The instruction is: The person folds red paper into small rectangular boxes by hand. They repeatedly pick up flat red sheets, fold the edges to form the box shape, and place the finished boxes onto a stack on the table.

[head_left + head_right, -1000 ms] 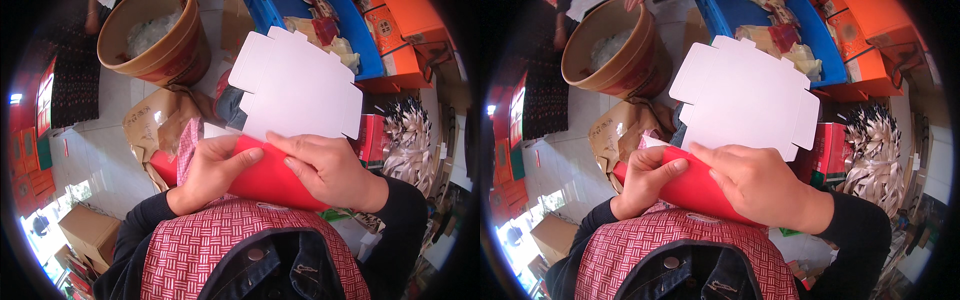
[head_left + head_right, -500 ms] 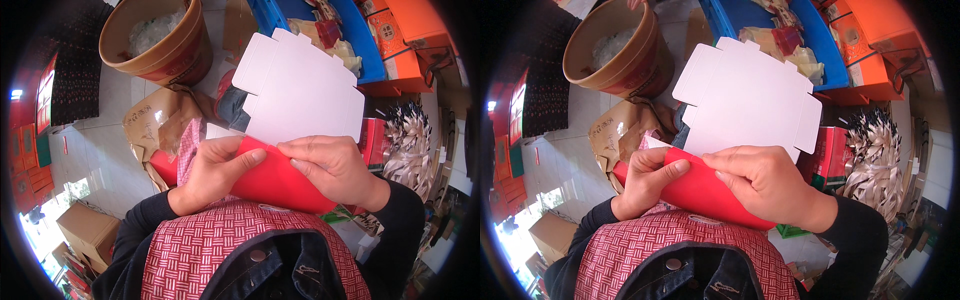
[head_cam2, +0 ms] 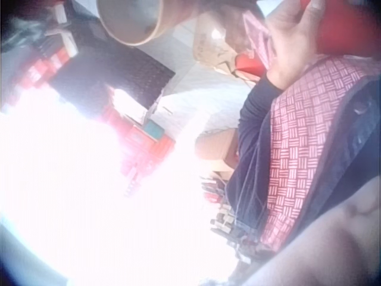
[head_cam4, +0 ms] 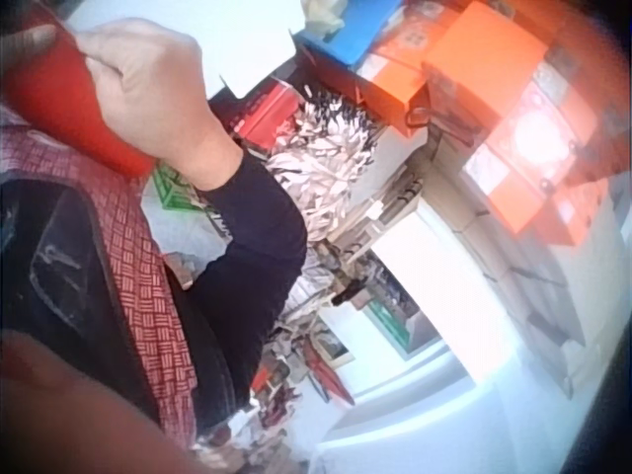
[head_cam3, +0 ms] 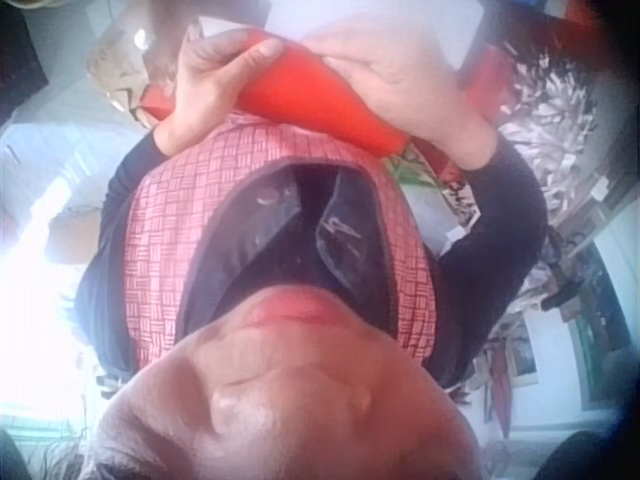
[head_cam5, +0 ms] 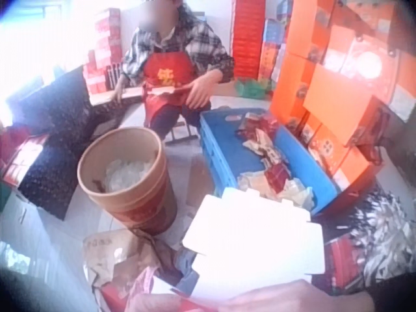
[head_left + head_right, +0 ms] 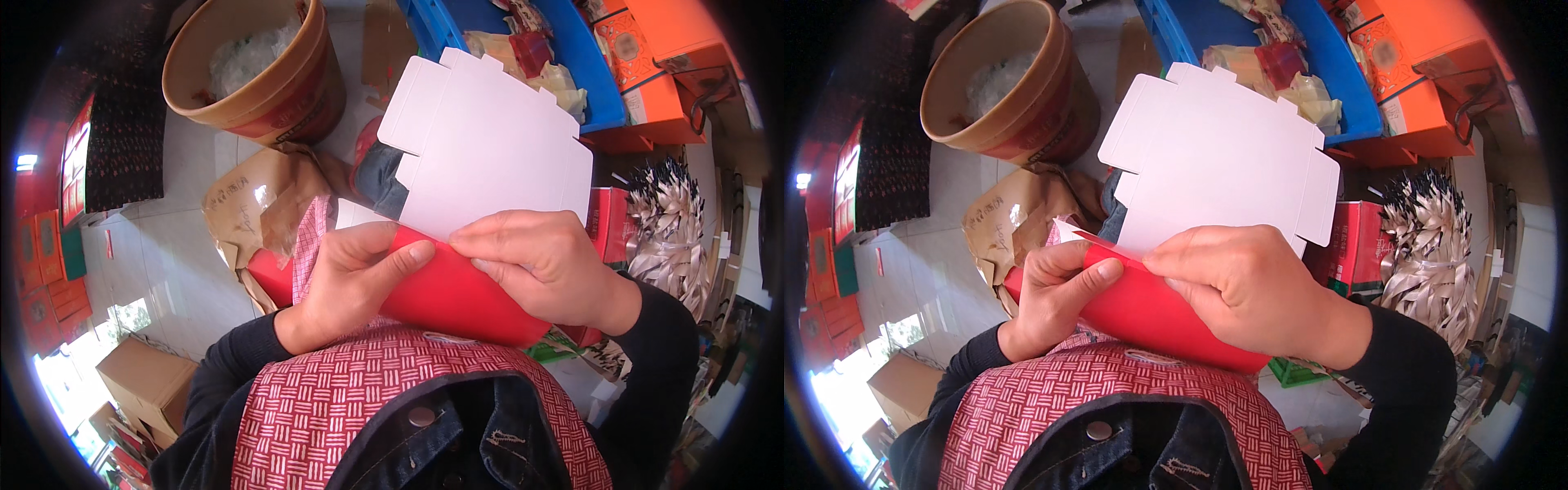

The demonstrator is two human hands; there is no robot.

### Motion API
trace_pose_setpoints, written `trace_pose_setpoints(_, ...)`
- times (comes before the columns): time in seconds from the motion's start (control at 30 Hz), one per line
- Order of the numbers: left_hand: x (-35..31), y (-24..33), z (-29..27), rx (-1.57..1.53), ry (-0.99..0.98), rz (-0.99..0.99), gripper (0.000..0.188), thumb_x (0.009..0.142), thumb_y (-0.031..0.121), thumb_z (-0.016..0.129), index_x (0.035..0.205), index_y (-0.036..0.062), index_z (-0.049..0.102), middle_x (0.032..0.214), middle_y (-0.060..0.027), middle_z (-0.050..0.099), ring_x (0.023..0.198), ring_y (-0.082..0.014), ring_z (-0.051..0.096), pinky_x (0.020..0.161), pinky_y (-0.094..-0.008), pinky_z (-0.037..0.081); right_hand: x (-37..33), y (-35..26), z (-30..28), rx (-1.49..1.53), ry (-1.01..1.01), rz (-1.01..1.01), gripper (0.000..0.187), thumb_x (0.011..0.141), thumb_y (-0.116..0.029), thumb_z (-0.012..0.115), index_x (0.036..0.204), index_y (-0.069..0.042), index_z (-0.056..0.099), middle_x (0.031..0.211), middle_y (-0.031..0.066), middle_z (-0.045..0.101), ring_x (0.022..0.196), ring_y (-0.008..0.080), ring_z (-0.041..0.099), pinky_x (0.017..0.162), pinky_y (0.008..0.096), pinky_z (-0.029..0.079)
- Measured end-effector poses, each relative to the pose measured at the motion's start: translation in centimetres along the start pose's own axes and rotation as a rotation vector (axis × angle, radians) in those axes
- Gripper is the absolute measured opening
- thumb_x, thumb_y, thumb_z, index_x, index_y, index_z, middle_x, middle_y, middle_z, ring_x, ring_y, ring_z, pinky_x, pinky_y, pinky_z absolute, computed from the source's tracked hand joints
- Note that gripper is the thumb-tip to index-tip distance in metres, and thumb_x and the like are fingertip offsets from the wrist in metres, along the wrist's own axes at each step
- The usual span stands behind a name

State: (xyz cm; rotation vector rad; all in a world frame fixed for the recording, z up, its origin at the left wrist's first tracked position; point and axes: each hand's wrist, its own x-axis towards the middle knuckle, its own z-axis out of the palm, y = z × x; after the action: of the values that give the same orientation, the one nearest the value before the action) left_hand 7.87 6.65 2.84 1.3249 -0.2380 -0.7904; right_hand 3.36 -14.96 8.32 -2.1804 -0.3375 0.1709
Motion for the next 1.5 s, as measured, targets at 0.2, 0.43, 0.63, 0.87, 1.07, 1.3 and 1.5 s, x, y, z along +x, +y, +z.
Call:
trace_pose_setpoints(0.2, -0.2, -0.1, -0.2, 0.035, 0.002, 0.048, 0.021, 0.093, 0.016, 0.063, 0.093, -0.0046, 0.069, 0.076, -0.0047, 0.066, 0.066, -0.0062, 0.057, 0.057, -0.0216, 0.046, -0.2, -0.3, 0.2, 0.036, 0.022, -0.021, 0.020, 0.078, 0.004, 0.063, 0.097, 0.002, 0.070, 0.094, 0.0162, 0.069, 0.085, 0.0285, 0.069, 0.074, 0.0323, 0.055)
trace_pose_setpoints(0.43, -0.2, 0.0, 0.1, 0.036, -0.007, 0.055, 0.021, 0.093, 0.015, 0.064, 0.096, -0.0046, 0.069, 0.078, -0.0046, 0.067, 0.068, -0.0064, 0.058, 0.059, -0.0212, 0.047, -0.6, -0.5, 0.3, -0.089, -0.042, -0.044, 0.022, 0.079, -0.001, 0.065, 0.100, 0.002, 0.069, 0.101, 0.0160, 0.068, 0.091, 0.0297, 0.067, 0.078, 0.0345, 0.054)
trace_pose_setpoints(0.63, 1.2, 1.9, -1.2, -0.031, 0.005, 0.122, 0.021, 0.091, 0.016, 0.066, 0.097, -0.0036, 0.070, 0.081, -0.0054, 0.070, 0.070, -0.0082, 0.064, 0.062, -0.0223, 0.052, -2.5, -1.5, -7.0, -0.110, -0.309, 0.085, 0.077, 0.069, -0.019, 0.080, 0.135, 0.003, 0.047, 0.126, 0.0214, 0.058, 0.107, 0.0321, 0.063, 0.088, 0.0356, 0.051)
trace_pose_setpoints(0.87, 8.0, 8.8, 2.1, 0.411, -0.150, 0.019, 0.027, 0.088, 0.020, 0.070, 0.094, -0.0051, 0.066, 0.078, -0.0071, 0.067, 0.068, -0.0143, 0.064, 0.064, -0.0245, 0.051, -10.2, 1.9, -3.8, -0.087, -0.073, 0.400, 0.054, 0.086, -0.014, 0.060, 0.135, 0.001, 0.043, 0.107, 0.0267, 0.062, 0.100, 0.0420, 0.061, 0.084, 0.0391, 0.050)
trace_pose_setpoints(1.07, 6.0, 10.9, 8.6, 0.983, -0.027, 1.061, 0.031, 0.076, 0.013, 0.077, 0.099, -0.0006, 0.061, 0.092, -0.0154, 0.063, 0.081, -0.0329, 0.063, 0.073, -0.0387, 0.052, -12.1, 4.3, 0.4, 0.244, 0.599, 0.470, 0.037, 0.089, -0.004, 0.046, 0.125, 0.002, 0.052, 0.103, 0.0244, 0.065, 0.101, 0.0359, 0.064, 0.087, 0.0360, 0.048)
trace_pose_setpoints(1.3, 1.0, -6.8, 10.6, 0.146, -0.412, 0.178, 0.031, 0.095, 0.024, 0.059, 0.118, 0.0035, 0.055, 0.105, -0.0071, 0.062, 0.095, -0.0204, 0.059, 0.084, -0.0323, 0.046, -9.0, 7.1, 6.8, 0.175, 0.945, 0.298, 0.040, 0.093, -0.008, 0.047, 0.131, 0.004, 0.045, 0.108, 0.0268, 0.062, 0.097, 0.0356, 0.065, 0.085, 0.0362, 0.050)
trace_pose_setpoints(1.5, 3.3, -8.1, 12.7, -0.224, -0.107, 0.159, 0.030, 0.096, 0.020, 0.055, 0.122, 0.0034, 0.053, 0.117, -0.0084, 0.059, 0.103, -0.0172, 0.056, 0.085, -0.0317, 0.046, -10.1, 5.5, 7.3, 0.071, 0.849, 0.372, 0.051, 0.090, -0.006, 0.044, 0.139, 0.007, 0.035, 0.119, 0.0308, 0.055, 0.109, 0.0423, 0.058, 0.090, 0.0402, 0.048)
